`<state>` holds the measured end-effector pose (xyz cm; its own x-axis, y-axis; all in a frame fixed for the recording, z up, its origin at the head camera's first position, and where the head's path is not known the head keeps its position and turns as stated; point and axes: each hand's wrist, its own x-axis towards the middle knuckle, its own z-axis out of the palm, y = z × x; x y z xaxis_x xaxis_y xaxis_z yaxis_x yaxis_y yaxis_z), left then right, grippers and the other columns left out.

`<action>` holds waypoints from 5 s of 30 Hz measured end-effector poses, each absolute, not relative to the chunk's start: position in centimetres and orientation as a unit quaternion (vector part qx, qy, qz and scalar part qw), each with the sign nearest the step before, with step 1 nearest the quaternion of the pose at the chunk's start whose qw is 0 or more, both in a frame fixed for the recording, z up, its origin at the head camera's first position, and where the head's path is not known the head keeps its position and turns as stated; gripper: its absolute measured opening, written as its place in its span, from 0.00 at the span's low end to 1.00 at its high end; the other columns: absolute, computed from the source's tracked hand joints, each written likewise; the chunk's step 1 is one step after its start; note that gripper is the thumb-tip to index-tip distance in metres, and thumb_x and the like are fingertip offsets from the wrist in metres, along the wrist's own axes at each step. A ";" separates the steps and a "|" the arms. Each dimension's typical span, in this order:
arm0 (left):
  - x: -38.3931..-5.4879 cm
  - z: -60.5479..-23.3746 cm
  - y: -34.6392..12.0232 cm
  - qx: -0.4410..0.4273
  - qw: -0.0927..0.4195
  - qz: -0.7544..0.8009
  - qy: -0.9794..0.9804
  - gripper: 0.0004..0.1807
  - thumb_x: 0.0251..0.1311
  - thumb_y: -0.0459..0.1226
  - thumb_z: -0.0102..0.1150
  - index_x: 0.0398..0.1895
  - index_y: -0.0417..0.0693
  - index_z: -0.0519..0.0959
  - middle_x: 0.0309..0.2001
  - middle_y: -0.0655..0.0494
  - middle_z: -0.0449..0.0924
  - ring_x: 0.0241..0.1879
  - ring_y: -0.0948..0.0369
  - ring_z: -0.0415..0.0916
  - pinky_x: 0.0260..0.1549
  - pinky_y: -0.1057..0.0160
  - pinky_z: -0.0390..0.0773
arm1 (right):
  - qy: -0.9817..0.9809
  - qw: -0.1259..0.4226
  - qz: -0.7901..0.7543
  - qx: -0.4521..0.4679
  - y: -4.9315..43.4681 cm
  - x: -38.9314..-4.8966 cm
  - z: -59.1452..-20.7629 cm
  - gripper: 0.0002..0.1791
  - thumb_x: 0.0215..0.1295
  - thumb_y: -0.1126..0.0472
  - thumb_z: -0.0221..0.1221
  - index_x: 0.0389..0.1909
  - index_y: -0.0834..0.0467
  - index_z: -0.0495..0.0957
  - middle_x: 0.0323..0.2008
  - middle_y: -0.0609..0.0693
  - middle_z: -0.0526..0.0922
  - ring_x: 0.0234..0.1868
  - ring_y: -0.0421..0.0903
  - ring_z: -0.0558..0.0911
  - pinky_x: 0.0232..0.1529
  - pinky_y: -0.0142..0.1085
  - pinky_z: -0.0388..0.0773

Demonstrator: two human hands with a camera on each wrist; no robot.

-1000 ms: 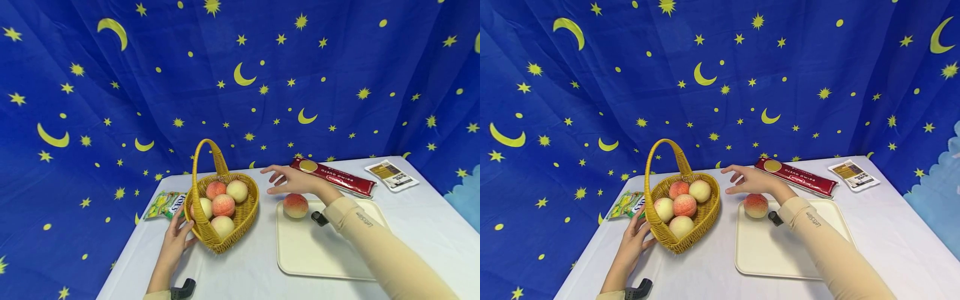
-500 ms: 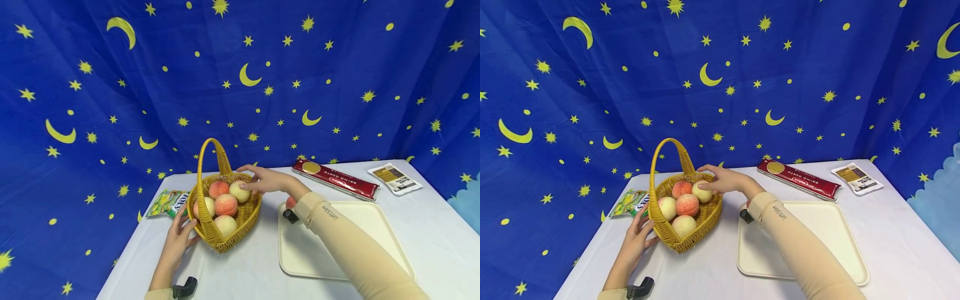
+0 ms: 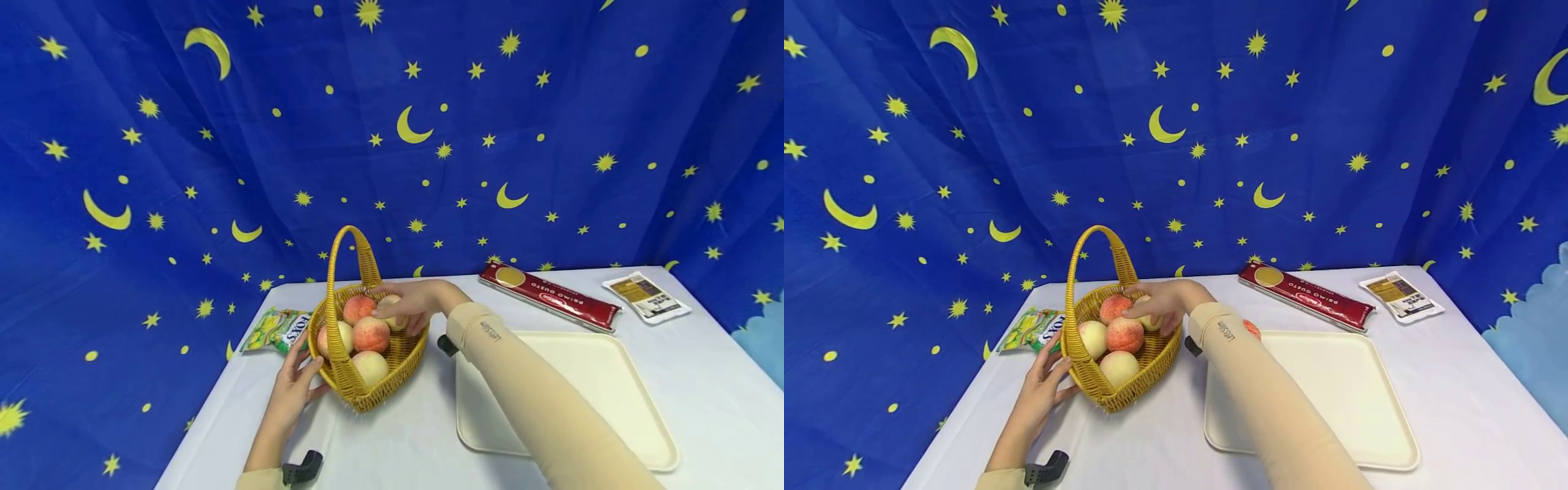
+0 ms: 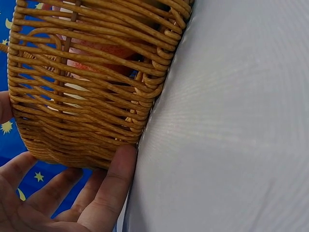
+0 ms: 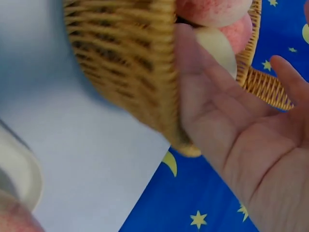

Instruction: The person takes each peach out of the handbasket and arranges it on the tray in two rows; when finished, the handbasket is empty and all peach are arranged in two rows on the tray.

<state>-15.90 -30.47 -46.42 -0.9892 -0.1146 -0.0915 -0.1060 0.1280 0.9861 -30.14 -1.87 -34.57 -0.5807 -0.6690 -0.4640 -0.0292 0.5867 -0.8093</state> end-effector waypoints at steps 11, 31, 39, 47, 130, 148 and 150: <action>-15.9 -46.5 -30.2 0.077 -0.002 -0.653 -0.754 0.41 0.83 0.46 0.55 0.89 0.70 0.46 0.85 0.39 0.51 0.78 0.37 0.65 0.61 0.44 0.88 | 0.776 0.465 -0.398 -0.156 -4.7 -29.6 -35.5 0.43 0.81 0.40 0.56 0.88 0.38 0.47 0.70 0.81 0.69 0.71 0.73 0.75 0.66 0.59 0.85; -15.8 -46.5 -30.3 0.083 0.004 -0.651 -0.754 0.41 0.83 0.45 0.54 0.89 0.71 0.46 0.84 0.38 0.51 0.78 0.36 0.65 0.60 0.44 0.89 | 0.797 0.426 -0.393 -0.170 -5.8 -29.3 -36.4 0.35 0.78 0.58 0.64 0.81 0.46 0.64 0.80 0.64 0.63 0.57 0.67 0.87 0.63 0.54 0.88; -15.8 -46.4 -30.3 0.085 0.006 -0.651 -0.754 0.41 0.83 0.44 0.55 0.89 0.70 0.47 0.84 0.38 0.52 0.77 0.37 0.66 0.60 0.44 0.89 | 0.795 0.412 -0.395 -0.206 -5.6 -29.5 -36.6 0.26 0.77 0.61 0.64 0.71 0.48 0.69 0.76 0.64 0.67 0.55 0.68 0.89 0.61 0.55 0.89; -15.8 -46.4 -30.2 0.083 0.005 -0.650 -0.755 0.40 0.83 0.45 0.54 0.89 0.70 0.46 0.84 0.38 0.53 0.77 0.38 0.66 0.59 0.46 0.90 | 0.792 0.405 -0.395 -0.231 -4.8 -29.7 -36.5 0.28 0.76 0.60 0.65 0.72 0.48 0.69 0.74 0.64 0.69 0.53 0.68 0.89 0.60 0.56 0.89; -15.9 -46.7 -30.3 0.089 0.009 -0.641 -0.762 0.40 0.83 0.44 0.55 0.89 0.69 0.47 0.81 0.37 0.57 0.71 0.42 0.74 0.55 0.55 0.92 | 0.833 0.262 -0.410 -0.262 23.3 -26.0 -37.3 0.31 0.71 0.62 0.68 0.72 0.53 0.69 0.37 0.56 0.80 0.33 0.49 0.79 0.30 0.31 0.77; -15.9 -46.6 -30.2 0.090 0.014 -0.634 -0.768 0.40 0.83 0.44 0.55 0.89 0.70 0.48 0.81 0.38 0.59 0.70 0.45 0.74 0.55 0.56 0.92 | 0.860 0.305 -0.364 -0.186 24.5 -25.1 -38.8 0.32 0.76 0.54 0.66 0.75 0.54 0.67 0.26 0.51 0.77 0.25 0.45 0.73 0.24 0.29 0.70; -15.9 -46.6 -30.1 0.090 0.014 -0.633 -0.768 0.40 0.83 0.44 0.55 0.89 0.70 0.48 0.81 0.38 0.59 0.70 0.45 0.75 0.54 0.56 0.92 | 0.868 0.296 -0.354 -0.184 24.4 -25.2 -39.1 0.33 0.76 0.51 0.66 0.76 0.53 0.67 0.25 0.51 0.77 0.25 0.46 0.74 0.24 0.30 0.71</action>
<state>-15.87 -30.14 -46.58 -0.9833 -0.1571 -0.0924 -0.1206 0.1810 0.9761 -25.16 24.40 -39.14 -0.7575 -0.5287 -0.3829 -0.1099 0.6815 -0.7235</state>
